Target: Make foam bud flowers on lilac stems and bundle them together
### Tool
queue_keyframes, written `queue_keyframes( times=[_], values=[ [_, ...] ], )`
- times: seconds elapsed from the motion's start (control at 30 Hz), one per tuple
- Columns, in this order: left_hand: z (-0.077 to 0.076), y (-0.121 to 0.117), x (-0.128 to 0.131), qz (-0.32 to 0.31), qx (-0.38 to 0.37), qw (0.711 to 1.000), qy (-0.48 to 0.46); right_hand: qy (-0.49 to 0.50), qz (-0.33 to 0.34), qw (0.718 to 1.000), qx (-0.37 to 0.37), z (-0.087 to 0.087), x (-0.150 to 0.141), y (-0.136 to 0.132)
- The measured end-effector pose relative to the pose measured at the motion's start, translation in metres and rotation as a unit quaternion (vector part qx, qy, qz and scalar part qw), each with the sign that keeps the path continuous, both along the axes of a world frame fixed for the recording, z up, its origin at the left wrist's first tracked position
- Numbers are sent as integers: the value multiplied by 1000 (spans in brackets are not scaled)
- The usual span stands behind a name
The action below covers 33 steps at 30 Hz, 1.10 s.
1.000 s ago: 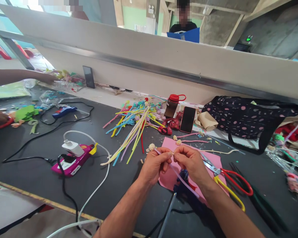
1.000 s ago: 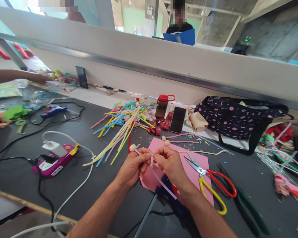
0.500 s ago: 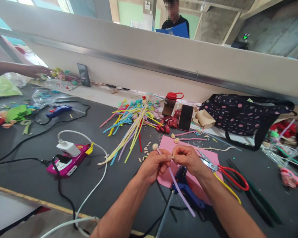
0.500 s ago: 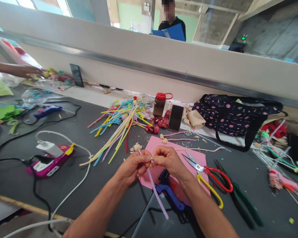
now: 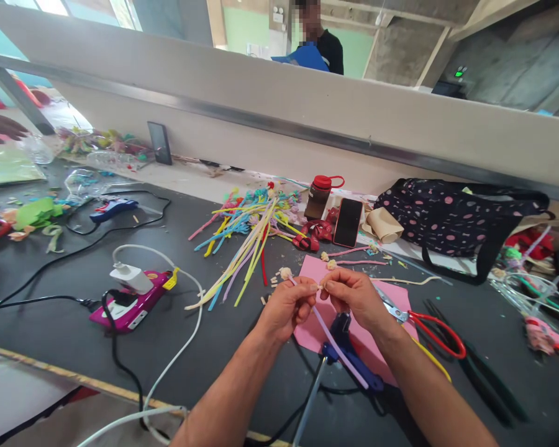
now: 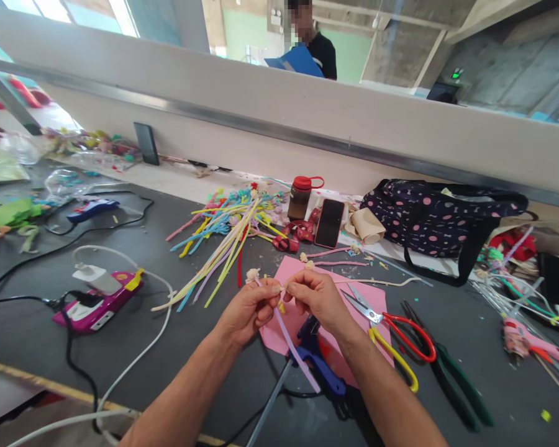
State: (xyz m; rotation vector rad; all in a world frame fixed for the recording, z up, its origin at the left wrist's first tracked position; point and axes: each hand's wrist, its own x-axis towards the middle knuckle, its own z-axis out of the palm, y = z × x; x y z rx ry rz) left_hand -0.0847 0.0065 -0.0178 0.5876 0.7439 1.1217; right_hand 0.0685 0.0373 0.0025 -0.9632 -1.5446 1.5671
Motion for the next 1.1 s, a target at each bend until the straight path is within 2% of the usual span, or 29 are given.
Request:
queue_keyframes(
  times=[0.23, 0.43, 0.57, 0.63, 0.73, 0.8, 0.87, 1.0, 1.07, 1.1],
  values=[
    [3, -1, 2, 3, -1, 1000, 19, -32, -3, 997, 69, -1, 0, -2],
    [3, -3, 3, -38, -19, 999, 17, -83, 79, 987, 114, 7, 11, 2],
    [1, -4, 5, -73, -24, 997, 12, -87, 135, 982, 102, 10, 14, 3],
    [1, -3, 5, -59, -15, 998, 13, -76, 121, 985, 92, 10, 11, 2],
    [2, -2, 2, -6, 12, 1000, 25, -59, 37, 993, 98, 12, 5, -2],
    [3, 0, -2, 23, 32, 998, 38, -62, 15, 993, 100, 14, 4, -5],
    [4, 0, -5, 42, 49, 997, 50, -75, 55, 992, 90, 16, 6, -8],
    [3, 0, -7, 49, 73, 993, 78, -99, 184, 978, 28, 14, 5, -14],
    [4, -1, -7, 39, 71, 994, 74, -99, 198, 975, 28, 9, 0, -18],
    [5, -2, -7, 37, 64, 995, 61, -104, 185, 976, 53, 7, -2, -20]
  ],
)
